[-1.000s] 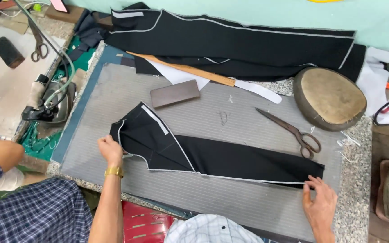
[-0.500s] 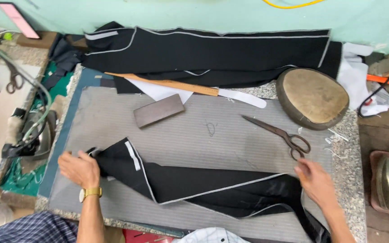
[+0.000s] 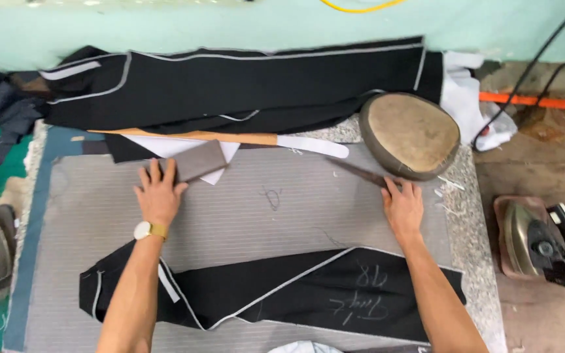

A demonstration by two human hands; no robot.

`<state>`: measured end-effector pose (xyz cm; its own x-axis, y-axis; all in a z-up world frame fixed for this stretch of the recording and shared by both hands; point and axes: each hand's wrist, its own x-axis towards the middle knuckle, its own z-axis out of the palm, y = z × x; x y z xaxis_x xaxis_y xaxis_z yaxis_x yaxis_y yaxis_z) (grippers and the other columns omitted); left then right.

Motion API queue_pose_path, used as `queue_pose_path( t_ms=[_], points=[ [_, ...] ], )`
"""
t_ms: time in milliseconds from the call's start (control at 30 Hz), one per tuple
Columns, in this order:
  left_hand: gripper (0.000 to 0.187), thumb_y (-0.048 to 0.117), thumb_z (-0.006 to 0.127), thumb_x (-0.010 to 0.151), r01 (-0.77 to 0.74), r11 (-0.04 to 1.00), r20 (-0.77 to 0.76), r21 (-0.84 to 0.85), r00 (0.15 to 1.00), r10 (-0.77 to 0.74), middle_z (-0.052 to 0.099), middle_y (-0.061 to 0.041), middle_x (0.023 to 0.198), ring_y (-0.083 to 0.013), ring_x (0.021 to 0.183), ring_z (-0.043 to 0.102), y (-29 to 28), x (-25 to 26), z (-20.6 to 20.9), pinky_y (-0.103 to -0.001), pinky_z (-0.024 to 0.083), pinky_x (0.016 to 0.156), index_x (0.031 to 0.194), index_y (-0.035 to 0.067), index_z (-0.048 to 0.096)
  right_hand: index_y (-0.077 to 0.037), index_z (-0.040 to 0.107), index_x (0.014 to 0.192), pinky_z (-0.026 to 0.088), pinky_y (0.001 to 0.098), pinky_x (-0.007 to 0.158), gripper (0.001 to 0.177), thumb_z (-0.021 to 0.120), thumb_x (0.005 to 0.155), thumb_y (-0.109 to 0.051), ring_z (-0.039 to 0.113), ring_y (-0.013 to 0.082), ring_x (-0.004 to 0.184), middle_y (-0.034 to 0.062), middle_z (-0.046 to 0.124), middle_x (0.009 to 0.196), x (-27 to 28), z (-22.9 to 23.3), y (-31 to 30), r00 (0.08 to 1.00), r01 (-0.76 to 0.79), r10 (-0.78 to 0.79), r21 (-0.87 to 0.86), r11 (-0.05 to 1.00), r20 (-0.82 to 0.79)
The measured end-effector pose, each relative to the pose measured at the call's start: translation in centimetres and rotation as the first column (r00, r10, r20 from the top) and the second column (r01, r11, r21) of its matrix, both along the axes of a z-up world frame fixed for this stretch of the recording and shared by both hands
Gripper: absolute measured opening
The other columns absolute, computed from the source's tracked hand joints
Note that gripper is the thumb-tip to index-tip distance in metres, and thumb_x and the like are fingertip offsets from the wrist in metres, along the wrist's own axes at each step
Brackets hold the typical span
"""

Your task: The person aligns a black fabric piece on a worktable, cuts a white strip from a larger piece, and irons the strip onto the fabric edge using a steam iron. The person repeats the process by cutting another strip and ironing it onto a different section of the fabric.

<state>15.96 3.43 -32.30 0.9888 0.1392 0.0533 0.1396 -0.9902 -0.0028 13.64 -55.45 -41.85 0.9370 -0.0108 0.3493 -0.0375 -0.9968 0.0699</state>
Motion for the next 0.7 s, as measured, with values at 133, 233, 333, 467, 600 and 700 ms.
queue_pose_path(
  t_ms=[133, 233, 333, 467, 600, 700],
  points=[
    [0.064, 0.025, 0.064, 0.101, -0.019, 0.998, 0.026, 0.052, 1.000, 0.018, 0.043, -0.021, 0.162, -0.0456, 0.148, 0.037, 0.5, 1.9, -3.1, -0.075, 0.033, 0.108, 0.161, 0.024, 0.041, -0.031, 0.075, 0.130, 0.056, 0.0365, 0.088, 0.035, 0.071, 0.096, -0.042, 0.066, 0.0230, 0.108, 0.0004, 0.071, 0.114, 0.5, -0.7, -0.8, 0.999, 0.050, -0.049, 0.021, 0.999, -0.008],
    [0.049, 0.026, 0.070, 0.095, 0.032, 0.994, 0.150, 0.101, 0.988, -0.047, 0.053, -0.022, 0.146, -0.0398, 0.133, 0.053, -3.2, -0.9, -2.2, -0.053, 0.048, 0.096, 0.141, 0.014, 0.061, -0.023, 0.077, 0.122, 0.055, 0.0386, 0.088, 0.032, 0.074, 0.092, -0.033, 0.069, 0.0261, 0.105, 0.0031, 0.071, 0.120, -2.3, 2.0, -1.2, 1.000, 0.010, -0.011, 0.166, 0.986, 0.001],
    [0.034, 0.047, 0.061, 0.101, 0.272, 0.939, 0.050, -0.209, 0.962, -0.267, 0.073, -0.011, 0.093, -0.0330, 0.089, 0.073, -7.3, -7.8, -0.6, -0.045, 0.055, 0.079, 0.111, 0.015, 0.069, -0.027, 0.076, 0.115, 0.056, 0.0360, 0.090, 0.020, 0.073, 0.095, -0.030, 0.071, 0.0219, 0.098, 0.0002, 0.071, 0.105, -7.8, 3.0, -3.4, 0.990, -0.087, 0.123, 0.392, 0.916, -0.067],
    [0.071, 0.073, 0.060, 0.087, 0.376, 0.875, -0.151, -0.306, 0.888, -0.434, 0.062, -0.011, 0.126, -0.0330, 0.114, 0.060, -11.0, -18.8, 1.3, -0.050, 0.048, 0.090, 0.132, 0.018, 0.058, -0.020, 0.067, 0.132, 0.055, 0.0449, 0.096, 0.056, 0.072, 0.084, -0.049, 0.065, 0.0290, 0.118, 0.0062, 0.063, 0.132, -15.3, 6.0, -5.5, 0.871, -0.022, 0.252, 0.478, 0.878, -0.422],
    [0.068, 0.048, 0.064, 0.090, 0.367, 0.928, -0.163, -0.067, 0.913, -0.373, 0.045, -0.014, 0.153, -0.0352, 0.134, 0.047, -9.7, -25.7, -1.7, -0.054, 0.044, 0.098, 0.144, 0.013, 0.045, -0.023, 0.061, 0.143, 0.053, 0.0380, 0.075, 0.062, 0.073, 0.085, -0.044, 0.065, 0.0204, 0.068, 0.0020, 0.066, 0.078, -18.4, 4.8, -7.9, 0.787, 0.100, 0.171, 0.397, 0.912, -0.593],
    [0.051, 0.031, 0.061, 0.093, 0.334, 0.940, -0.110, -0.060, 0.934, -0.339, 0.051, -0.016, 0.146, -0.0357, 0.129, 0.052, -8.1, -28.0, -2.2, -0.048, 0.046, 0.098, 0.141, 0.018, 0.049, -0.016, 0.081, 0.098, 0.051, 0.0361, 0.072, 0.030, 0.072, 0.087, -0.043, 0.068, 0.0170, 0.063, -0.0017, 0.075, 0.073, -19.3, 4.9, -8.9, 0.848, -0.122, 0.299, 0.388, 0.914, -0.438]
  ],
)
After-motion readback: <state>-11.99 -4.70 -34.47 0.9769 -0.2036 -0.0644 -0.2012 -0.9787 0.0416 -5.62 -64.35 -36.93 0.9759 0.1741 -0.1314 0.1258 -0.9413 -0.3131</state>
